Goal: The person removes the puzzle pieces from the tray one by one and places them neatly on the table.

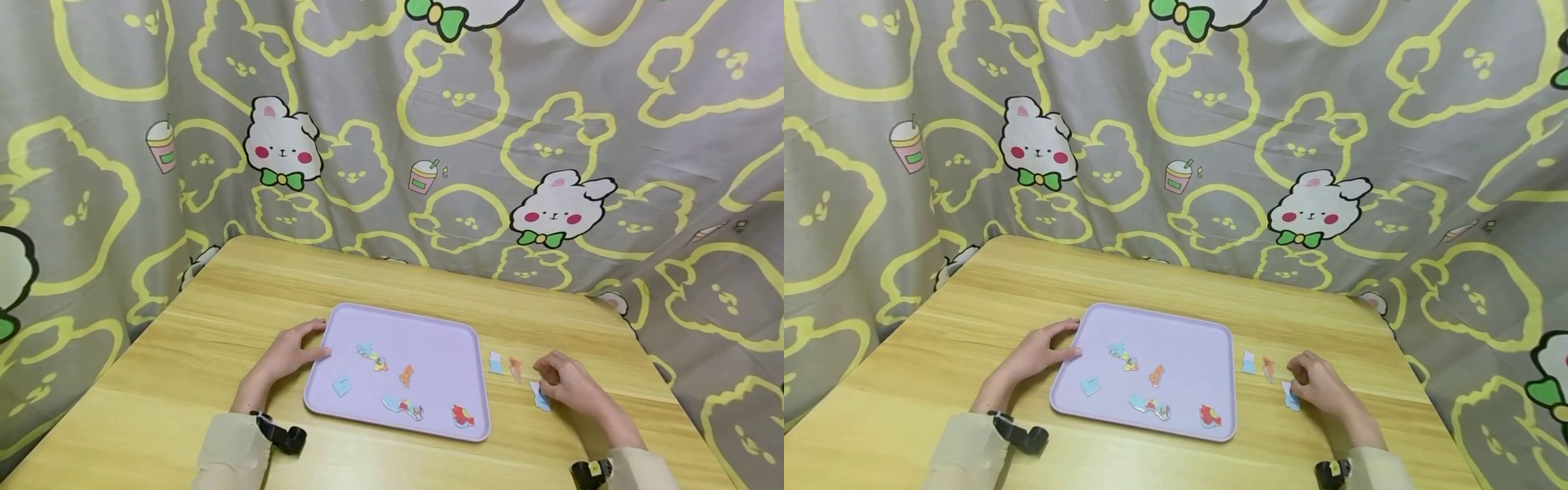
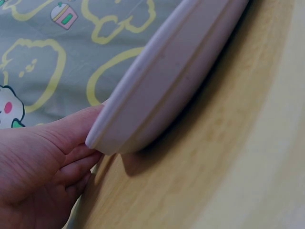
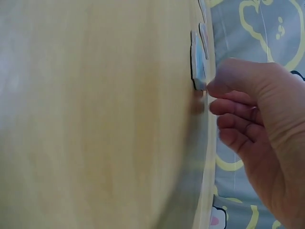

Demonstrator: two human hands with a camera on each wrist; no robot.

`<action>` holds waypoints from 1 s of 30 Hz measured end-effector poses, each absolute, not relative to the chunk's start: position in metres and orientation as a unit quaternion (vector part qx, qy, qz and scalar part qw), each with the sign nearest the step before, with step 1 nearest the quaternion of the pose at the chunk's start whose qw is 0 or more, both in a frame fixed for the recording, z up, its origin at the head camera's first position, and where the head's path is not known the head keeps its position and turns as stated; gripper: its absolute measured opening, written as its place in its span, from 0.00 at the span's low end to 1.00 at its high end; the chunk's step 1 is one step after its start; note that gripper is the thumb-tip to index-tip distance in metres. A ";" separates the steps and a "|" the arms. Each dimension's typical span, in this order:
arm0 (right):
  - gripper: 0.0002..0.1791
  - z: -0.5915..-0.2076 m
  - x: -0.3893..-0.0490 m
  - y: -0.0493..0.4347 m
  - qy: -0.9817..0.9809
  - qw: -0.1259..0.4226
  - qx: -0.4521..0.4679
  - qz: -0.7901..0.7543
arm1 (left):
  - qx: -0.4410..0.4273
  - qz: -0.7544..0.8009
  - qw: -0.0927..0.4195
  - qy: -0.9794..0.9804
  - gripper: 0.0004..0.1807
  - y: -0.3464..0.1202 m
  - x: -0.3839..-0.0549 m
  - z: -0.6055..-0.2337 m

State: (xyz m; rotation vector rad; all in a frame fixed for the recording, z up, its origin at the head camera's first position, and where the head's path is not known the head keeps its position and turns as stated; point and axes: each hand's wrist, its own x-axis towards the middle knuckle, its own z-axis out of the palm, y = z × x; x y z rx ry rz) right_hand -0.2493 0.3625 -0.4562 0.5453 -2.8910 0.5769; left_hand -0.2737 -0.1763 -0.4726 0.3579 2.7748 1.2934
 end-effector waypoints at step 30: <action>0.17 -0.456 -0.224 0.366 -0.951 0.035 0.177 0.250 | 0.113 0.421 0.032 0.900 0.32 -0.176 -0.275 -0.475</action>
